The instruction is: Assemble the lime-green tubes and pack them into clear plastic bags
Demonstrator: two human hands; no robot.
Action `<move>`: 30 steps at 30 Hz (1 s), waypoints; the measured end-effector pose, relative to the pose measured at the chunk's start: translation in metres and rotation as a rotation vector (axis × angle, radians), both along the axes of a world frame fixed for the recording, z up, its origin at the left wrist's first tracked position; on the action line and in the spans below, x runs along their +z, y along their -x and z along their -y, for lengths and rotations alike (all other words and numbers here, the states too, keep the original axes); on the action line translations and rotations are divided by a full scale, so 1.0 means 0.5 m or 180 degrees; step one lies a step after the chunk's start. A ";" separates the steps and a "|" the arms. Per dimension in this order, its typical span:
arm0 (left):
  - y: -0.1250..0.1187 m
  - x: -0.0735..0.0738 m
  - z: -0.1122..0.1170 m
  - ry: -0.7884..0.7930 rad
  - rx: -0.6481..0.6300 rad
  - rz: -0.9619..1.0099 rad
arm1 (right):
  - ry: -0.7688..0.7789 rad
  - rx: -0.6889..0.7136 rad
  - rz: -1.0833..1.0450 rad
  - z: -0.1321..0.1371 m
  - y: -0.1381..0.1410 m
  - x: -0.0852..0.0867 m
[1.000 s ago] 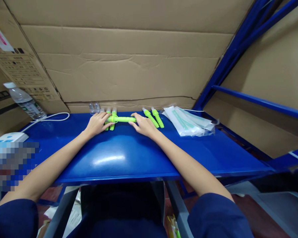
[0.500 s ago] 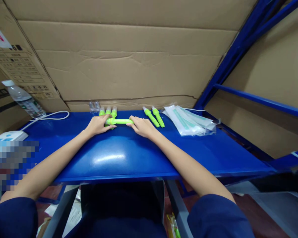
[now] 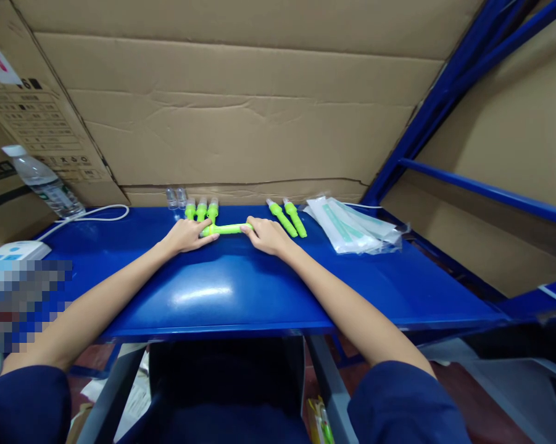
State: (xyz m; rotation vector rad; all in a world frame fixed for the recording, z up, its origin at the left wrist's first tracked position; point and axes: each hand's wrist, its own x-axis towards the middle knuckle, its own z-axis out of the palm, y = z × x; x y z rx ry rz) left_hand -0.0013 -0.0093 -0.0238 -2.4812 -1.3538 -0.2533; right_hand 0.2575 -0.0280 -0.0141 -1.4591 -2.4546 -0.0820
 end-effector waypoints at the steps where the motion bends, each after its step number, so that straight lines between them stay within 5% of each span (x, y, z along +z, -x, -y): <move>1: 0.000 -0.001 -0.001 0.0007 -0.0010 -0.0001 | 0.0012 -0.0009 0.0002 0.000 0.000 0.000; 24: 0.019 -0.006 -0.015 -0.0304 0.0064 0.0327 | 0.0102 0.0063 -0.0026 0.002 0.006 -0.008; 30: 0.023 -0.006 -0.026 -0.0697 -0.0364 0.0760 | -0.0046 -0.0230 -0.0224 -0.008 -0.004 0.000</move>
